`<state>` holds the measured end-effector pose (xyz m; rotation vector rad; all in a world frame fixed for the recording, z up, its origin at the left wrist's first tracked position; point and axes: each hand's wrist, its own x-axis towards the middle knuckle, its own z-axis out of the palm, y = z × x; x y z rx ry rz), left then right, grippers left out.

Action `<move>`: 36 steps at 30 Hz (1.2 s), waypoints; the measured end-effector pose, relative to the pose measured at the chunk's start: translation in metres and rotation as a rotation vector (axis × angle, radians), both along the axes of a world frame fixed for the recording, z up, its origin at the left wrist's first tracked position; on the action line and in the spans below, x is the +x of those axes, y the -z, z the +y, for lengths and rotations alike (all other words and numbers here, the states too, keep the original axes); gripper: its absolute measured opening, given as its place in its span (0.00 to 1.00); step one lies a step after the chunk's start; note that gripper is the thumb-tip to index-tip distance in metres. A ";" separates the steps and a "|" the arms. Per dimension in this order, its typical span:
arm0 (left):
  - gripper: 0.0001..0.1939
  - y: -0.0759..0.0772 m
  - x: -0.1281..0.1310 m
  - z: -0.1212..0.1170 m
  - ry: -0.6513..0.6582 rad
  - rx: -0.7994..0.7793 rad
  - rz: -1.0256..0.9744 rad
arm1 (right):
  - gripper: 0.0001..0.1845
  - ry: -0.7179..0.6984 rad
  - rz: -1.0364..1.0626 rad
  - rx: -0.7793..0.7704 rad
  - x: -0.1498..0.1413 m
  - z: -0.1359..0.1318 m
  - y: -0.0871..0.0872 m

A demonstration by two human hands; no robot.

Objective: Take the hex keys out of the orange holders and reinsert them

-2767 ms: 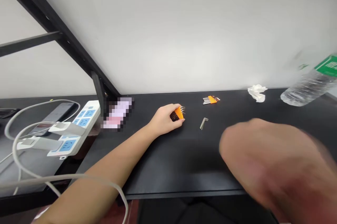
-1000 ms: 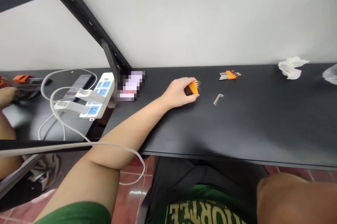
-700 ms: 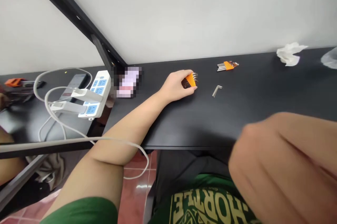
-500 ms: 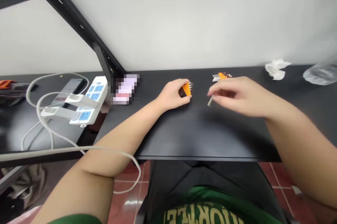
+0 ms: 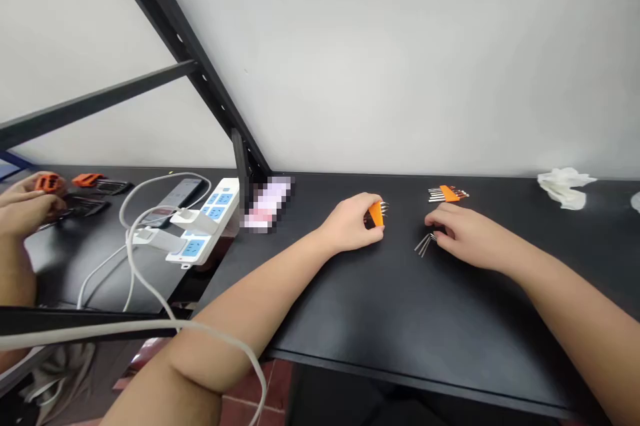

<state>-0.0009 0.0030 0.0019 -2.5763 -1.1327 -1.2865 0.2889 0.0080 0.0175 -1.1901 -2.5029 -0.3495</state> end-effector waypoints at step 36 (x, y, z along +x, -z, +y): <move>0.18 -0.001 0.003 -0.003 0.050 0.057 0.014 | 0.06 -0.329 0.256 0.152 -0.036 -0.020 -0.004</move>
